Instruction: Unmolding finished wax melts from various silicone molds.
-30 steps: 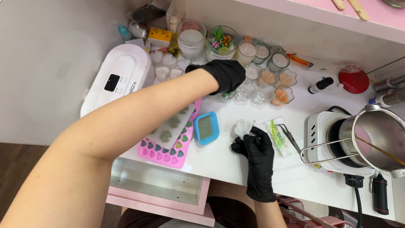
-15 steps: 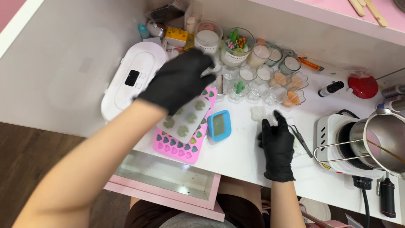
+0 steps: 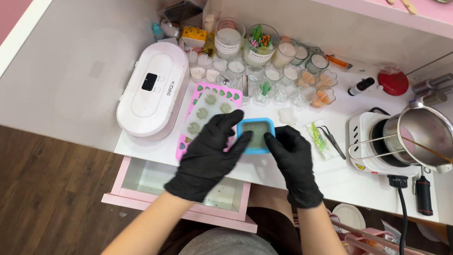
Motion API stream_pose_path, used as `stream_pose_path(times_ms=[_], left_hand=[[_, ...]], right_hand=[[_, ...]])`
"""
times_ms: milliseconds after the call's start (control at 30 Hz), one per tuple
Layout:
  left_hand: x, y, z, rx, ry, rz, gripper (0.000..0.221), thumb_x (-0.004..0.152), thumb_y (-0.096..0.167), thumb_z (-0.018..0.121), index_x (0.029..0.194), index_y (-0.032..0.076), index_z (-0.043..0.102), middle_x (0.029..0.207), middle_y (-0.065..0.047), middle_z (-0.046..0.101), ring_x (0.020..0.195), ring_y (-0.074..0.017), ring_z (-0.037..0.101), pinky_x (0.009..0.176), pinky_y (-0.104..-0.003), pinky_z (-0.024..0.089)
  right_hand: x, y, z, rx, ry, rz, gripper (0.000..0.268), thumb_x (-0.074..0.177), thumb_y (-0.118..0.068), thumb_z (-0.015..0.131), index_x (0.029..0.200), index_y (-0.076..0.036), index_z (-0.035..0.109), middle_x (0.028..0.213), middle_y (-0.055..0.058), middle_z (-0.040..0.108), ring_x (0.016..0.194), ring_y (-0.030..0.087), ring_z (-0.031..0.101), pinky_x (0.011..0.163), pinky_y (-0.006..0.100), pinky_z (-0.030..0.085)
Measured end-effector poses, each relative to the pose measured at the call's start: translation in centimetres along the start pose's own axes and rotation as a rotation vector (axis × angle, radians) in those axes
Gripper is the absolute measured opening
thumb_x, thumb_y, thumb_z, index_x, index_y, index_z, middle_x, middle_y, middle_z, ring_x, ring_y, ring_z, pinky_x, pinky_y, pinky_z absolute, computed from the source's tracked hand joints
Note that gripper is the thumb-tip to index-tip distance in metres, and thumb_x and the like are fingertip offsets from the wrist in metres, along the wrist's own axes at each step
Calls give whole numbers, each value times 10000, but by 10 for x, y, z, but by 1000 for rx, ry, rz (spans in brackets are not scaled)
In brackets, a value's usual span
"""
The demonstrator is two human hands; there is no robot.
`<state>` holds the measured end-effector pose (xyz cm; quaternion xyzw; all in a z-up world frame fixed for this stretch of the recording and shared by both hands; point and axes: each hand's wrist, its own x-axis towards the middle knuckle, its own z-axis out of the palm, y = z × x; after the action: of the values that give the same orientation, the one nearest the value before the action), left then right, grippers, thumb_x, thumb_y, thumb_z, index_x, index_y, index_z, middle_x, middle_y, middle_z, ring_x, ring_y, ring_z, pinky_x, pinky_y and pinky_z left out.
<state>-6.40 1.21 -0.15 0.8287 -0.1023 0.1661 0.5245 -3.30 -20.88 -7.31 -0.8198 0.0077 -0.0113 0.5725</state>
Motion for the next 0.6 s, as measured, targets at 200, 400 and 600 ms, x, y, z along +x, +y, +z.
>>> stream_pose_path(times_ms=[200,400,600], left_hand=[[-12,12,28,-191,39,-135,323,965,156,721,1277,88,667,1132,-84,715,1009,-186,719,865,-295,563],[-22,17,37,-475,8,-267,255,994,131,687,1238,67,726,1082,-61,733,979,-128,711,871,-279,578],[-24,12,43,-557,-17,-284,228,997,134,681,1198,48,745,1076,-60,775,957,-108,704,878,-267,573]], right_hand=[[-37,-71,-16,353,-9,55,355,877,2,752,1209,-89,665,953,-7,694,832,56,623,728,218,515],[-52,-68,-18,75,61,-194,331,905,7,737,1229,-44,695,1059,19,694,918,83,665,809,222,545],[-53,-52,-21,-133,140,-328,246,975,-8,718,1219,-38,715,1042,37,695,848,102,636,747,235,513]])
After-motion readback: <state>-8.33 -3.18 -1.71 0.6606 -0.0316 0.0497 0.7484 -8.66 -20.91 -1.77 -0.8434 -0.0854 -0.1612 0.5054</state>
